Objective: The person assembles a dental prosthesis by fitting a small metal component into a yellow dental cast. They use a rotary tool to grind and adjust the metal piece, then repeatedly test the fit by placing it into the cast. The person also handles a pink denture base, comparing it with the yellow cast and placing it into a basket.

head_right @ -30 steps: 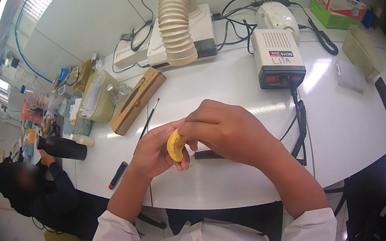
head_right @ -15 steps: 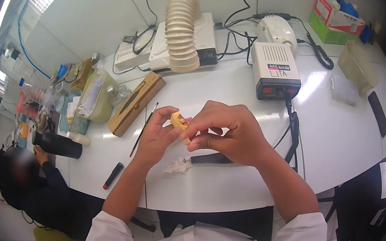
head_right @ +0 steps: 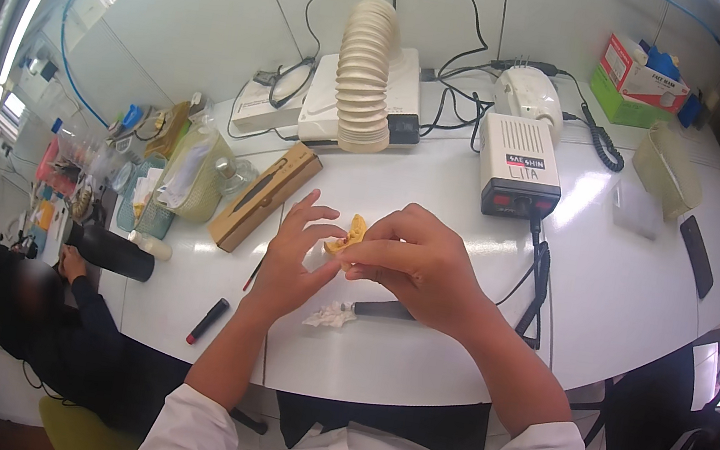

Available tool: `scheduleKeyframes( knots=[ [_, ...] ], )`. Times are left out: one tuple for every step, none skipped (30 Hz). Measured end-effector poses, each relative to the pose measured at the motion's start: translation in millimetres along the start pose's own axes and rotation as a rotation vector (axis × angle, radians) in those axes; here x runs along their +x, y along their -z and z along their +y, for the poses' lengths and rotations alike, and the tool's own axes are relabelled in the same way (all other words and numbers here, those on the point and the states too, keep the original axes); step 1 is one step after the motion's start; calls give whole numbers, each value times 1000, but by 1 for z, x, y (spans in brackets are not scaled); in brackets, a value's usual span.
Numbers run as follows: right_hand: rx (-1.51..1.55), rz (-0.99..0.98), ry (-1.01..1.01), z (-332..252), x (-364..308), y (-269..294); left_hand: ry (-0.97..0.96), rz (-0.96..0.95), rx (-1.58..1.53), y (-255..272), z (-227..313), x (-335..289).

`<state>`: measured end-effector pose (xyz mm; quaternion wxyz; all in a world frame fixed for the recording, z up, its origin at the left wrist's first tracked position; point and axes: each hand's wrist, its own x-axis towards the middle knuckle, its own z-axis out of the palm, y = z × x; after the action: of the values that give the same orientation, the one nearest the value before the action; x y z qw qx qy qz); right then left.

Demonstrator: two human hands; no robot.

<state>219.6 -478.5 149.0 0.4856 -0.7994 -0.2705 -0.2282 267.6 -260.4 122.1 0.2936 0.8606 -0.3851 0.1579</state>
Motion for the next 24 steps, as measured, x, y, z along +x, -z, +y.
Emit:
scheduleKeyframes(
  knots=[
    [-61,-3,17,-1,0,-1,118,-8,-334,1,0,-1],
    [-117,-3,32,-1,0,-4,237,-19,-666,3,1,-7],
    [-150,10,56,0,-2,-7,355,-30,-998,4,3,-11],
    [-185,24,79,2,-3,-11,452,-12,-1253,7,10,-14],
    [-219,34,100,3,-5,-15,479,-17,-1333,5,12,-16],
    [-227,48,101,3,-6,-19,505,-23,-1412,1,12,-18],
    [-235,63,101,2,-7,-23,531,-29,-1491,-2,11,-19],
    [-245,76,99,2,-7,-25,532,-25,-1493,-4,8,-20],
    [-280,66,85,1,-7,-25,533,-21,-1495,-7,4,-21],
    [-314,56,71,-1,-6,-24,534,-17,-1496,-8,2,-21],
    [-347,48,58,-3,-5,-23,576,-1,-1498,-8,1,-20],
    [-356,-26,-11,-7,-4,-18,618,15,-1499,-7,1,-18],
    [-364,-100,-80,-11,-2,-10,660,32,-1499,-6,0,-17],
    [-370,-175,-149,-15,-2,-3,663,34,-1510,-4,0,-16],
    [-422,-365,-193,-16,-2,3,667,40,-1518,-1,0,-15],
    [-473,-557,-235,-16,-4,9,671,47,-1526,0,0,-15],
    [-526,-743,-278,-16,-5,13,640,46,-1560,1,-1,-15],
    [-565,-925,-382,-16,-5,8,609,46,-1594,1,-2,-15],
    [-554,-942,-379,-13,-6,3,578,47,-1628,1,-3,-15],
    [-544,-957,-379,-9,-8,-2,544,37,-1650,1,-3,-14],
    [-534,-971,-380,-6,-10,-5,510,26,-1673,1,-4,-14],
    [-534,-979,-353,-4,-12,-4,476,15,-1695,1,-4,-14],
    [-493,-947,-398,-3,-11,-3,452,20,-1677,2,-5,-15],
    [-452,-914,-444,-3,-9,0,429,25,-1660,4,-5,-15]
  ],
)
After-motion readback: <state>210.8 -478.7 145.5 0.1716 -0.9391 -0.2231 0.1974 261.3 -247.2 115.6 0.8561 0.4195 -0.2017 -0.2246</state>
